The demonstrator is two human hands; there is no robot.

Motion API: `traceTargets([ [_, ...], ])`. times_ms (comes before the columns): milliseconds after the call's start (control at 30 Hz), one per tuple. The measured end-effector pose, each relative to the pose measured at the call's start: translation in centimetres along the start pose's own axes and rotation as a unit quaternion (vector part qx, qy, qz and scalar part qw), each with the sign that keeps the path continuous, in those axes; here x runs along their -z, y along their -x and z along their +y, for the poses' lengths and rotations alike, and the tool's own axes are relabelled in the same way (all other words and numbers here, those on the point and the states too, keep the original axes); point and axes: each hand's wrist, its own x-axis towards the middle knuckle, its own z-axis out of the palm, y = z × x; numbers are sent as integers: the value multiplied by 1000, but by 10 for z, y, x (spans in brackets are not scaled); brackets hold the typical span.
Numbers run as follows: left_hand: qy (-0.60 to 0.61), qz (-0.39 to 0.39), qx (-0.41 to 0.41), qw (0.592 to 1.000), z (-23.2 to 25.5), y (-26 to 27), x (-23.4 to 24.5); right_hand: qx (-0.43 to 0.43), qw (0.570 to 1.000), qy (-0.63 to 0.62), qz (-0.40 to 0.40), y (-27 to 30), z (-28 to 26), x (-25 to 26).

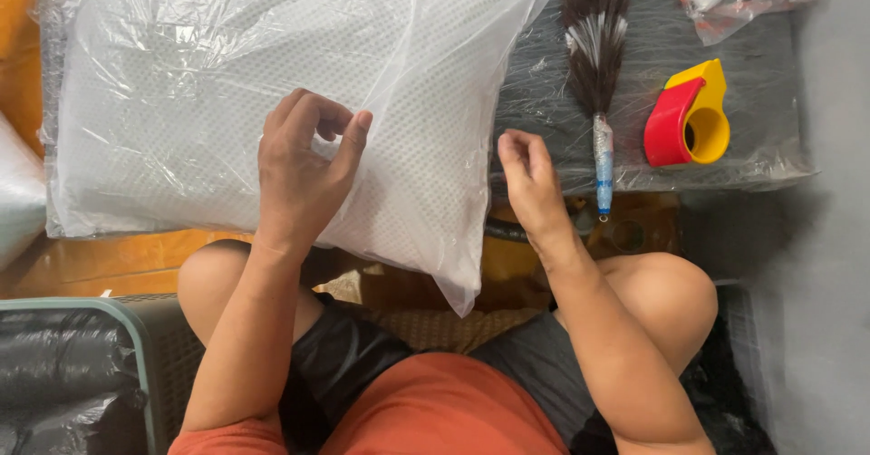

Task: Packing a pillow into a plastic bag and using a vacuum hose to compress it before rolling it up.

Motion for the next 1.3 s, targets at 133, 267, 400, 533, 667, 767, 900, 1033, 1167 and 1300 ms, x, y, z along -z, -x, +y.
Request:
traceTargets([
  [133,5,-1,-15,1000,-2,-1,1,-53,993,-106,-19,2,1,-20],
  [267,-5,4,2,1000,-8,-3,13,-51,980,-189,-19,22,-38,-29],
  [400,-17,2,12,1000,-19,-4,45,31,985,-147,-89,51,-80,-28],
  [533,-58,-10,-8,998,13,-12,85,65,976,-162,-132,70,-108,-36],
  [667,-84,-42,-81,992,67,-20,102,109,983,-76,-126,76,-120,-46],
  [767,-116,-84,-122,982,87,-18,87,121,985,-54,-113,76,-115,-52],
  [900,-197,-128,-109,966,72,-19,56,84,988,-64,-114,82,-123,-54],
  [1033,-160,-135,-100,973,61,-20,53,59,986,-98,-121,82,-125,-51],
  [1167,-130,-142,-71,979,57,-18,50,62,977,-140,-152,81,-122,-49],
  [1300,-118,-133,-71,982,57,-17,46,54,980,-126,-144,79,-120,-47],
])
